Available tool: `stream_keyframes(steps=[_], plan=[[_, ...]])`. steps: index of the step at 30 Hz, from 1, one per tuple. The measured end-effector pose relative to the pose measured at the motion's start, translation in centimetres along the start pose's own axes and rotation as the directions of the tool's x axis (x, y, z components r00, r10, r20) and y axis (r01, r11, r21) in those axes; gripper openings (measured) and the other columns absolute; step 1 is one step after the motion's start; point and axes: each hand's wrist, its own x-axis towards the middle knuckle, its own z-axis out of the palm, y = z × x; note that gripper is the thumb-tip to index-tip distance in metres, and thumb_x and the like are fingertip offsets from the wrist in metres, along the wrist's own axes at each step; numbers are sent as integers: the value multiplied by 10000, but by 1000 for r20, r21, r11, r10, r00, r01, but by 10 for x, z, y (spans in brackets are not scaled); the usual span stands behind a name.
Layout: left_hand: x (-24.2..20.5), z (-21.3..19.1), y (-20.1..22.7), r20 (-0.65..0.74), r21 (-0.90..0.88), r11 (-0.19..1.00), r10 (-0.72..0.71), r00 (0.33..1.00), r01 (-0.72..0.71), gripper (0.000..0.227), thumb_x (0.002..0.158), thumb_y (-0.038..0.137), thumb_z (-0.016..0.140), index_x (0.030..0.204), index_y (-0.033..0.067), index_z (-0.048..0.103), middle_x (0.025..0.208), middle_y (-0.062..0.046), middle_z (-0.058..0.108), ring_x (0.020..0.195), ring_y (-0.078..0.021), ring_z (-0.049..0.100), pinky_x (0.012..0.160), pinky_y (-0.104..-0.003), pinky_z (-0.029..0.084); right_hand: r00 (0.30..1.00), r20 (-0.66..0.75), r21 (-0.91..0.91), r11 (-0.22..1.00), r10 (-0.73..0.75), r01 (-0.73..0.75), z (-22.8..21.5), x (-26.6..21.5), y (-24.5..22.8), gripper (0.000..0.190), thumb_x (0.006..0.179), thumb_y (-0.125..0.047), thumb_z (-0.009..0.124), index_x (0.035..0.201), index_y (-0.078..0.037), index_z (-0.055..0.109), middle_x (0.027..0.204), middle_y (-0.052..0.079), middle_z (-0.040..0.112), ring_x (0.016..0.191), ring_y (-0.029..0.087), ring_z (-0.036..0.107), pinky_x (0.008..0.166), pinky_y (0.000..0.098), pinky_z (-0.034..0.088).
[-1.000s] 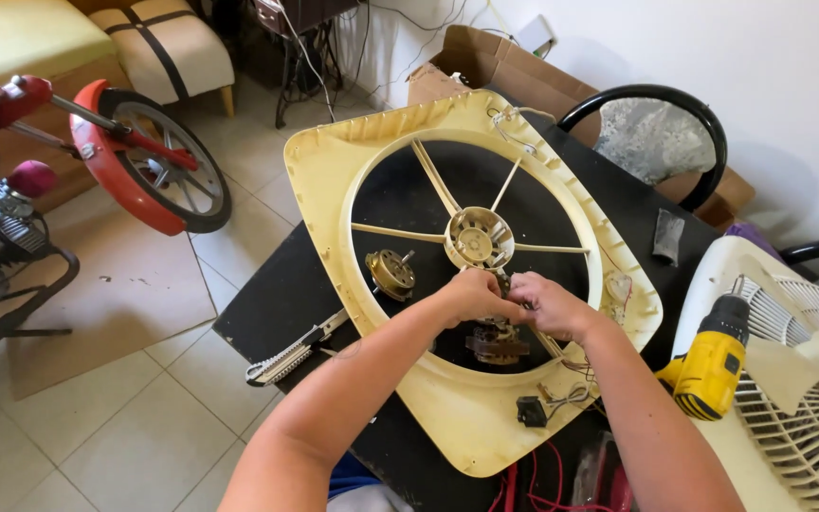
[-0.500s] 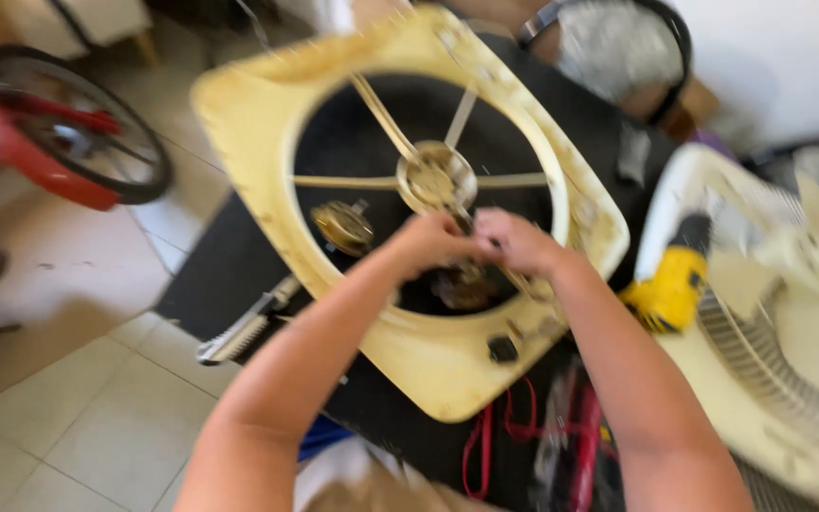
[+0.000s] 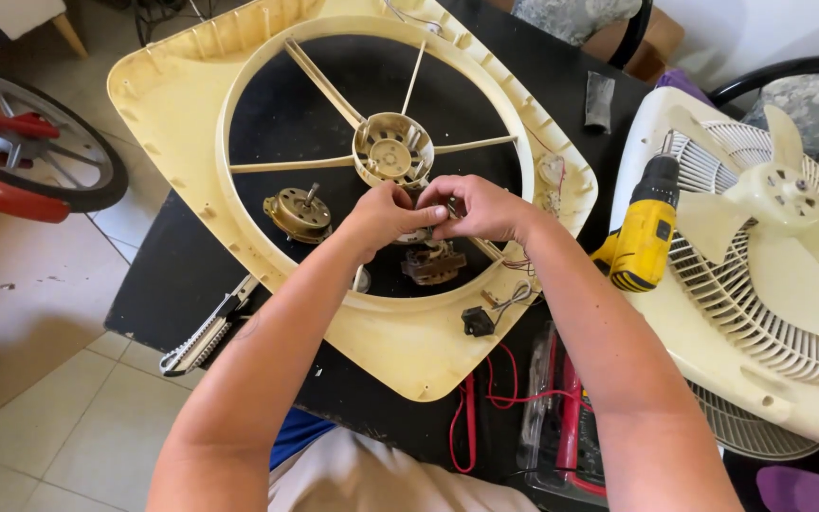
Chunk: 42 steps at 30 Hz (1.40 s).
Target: Repairing a fan by stripping wires, twisting them together, and insulating the connections with electrical tape.
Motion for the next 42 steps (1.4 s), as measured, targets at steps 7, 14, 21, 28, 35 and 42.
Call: stream_keyframes(steps=[7,14,21,28,35,42], plan=[[6,-2,-8,17,223,969,105,994,-106,600,631,612,932,988,156,776,1026,-93,766,1005,-292,777,841,-394,626,961,54,-251,928,-271,275,11,22,38,450,748,-352,943,1104,-127,784,985,119,725,951,340,671,837,454,534],[-168,-119,34,-143,388,767,599,788,-512,278,915,264,887,940,138,640,855,28,602,735,-108,542,669,-270,449,967,44,-87,966,249,-245,3,-5,-44,257,864,-110,865,1103,-115,772,894,22,753,708,110,572,715,262,434],[-201,-146,-122,-343,830,546,336,877,115,434,888,452,798,1196,152,737,1083,-102,697,1038,-373,630,830,-494,529,979,29,-71,977,203,-200,5,8,-18,172,914,-170,816,1070,-101,791,935,25,783,823,121,656,804,277,498],[-183,-135,-181,-424,872,440,461,780,214,326,881,365,730,1146,175,741,1053,-93,672,1024,-385,616,799,-519,527,975,28,-101,971,220,-216,-1,10,-29,157,963,-296,756,999,-146,786,827,-25,733,726,98,585,746,281,457],[-245,-146,-120,-580,633,599,-54,813,491,460,937,413,588,1286,144,720,1300,-111,677,1115,-393,699,956,-511,540,992,-101,299,953,71,-38,17,3,6,125,980,-218,767,980,-95,743,872,-2,707,811,113,623,820,270,518],[-257,-83,-43,-320,749,640,120,940,173,410,927,366,650,1299,194,674,1242,11,705,1034,-205,725,883,-399,609,961,-240,469,850,-140,241,36,7,50,152,997,-225,744,1061,-87,741,1003,-1,670,901,110,616,872,257,518]])
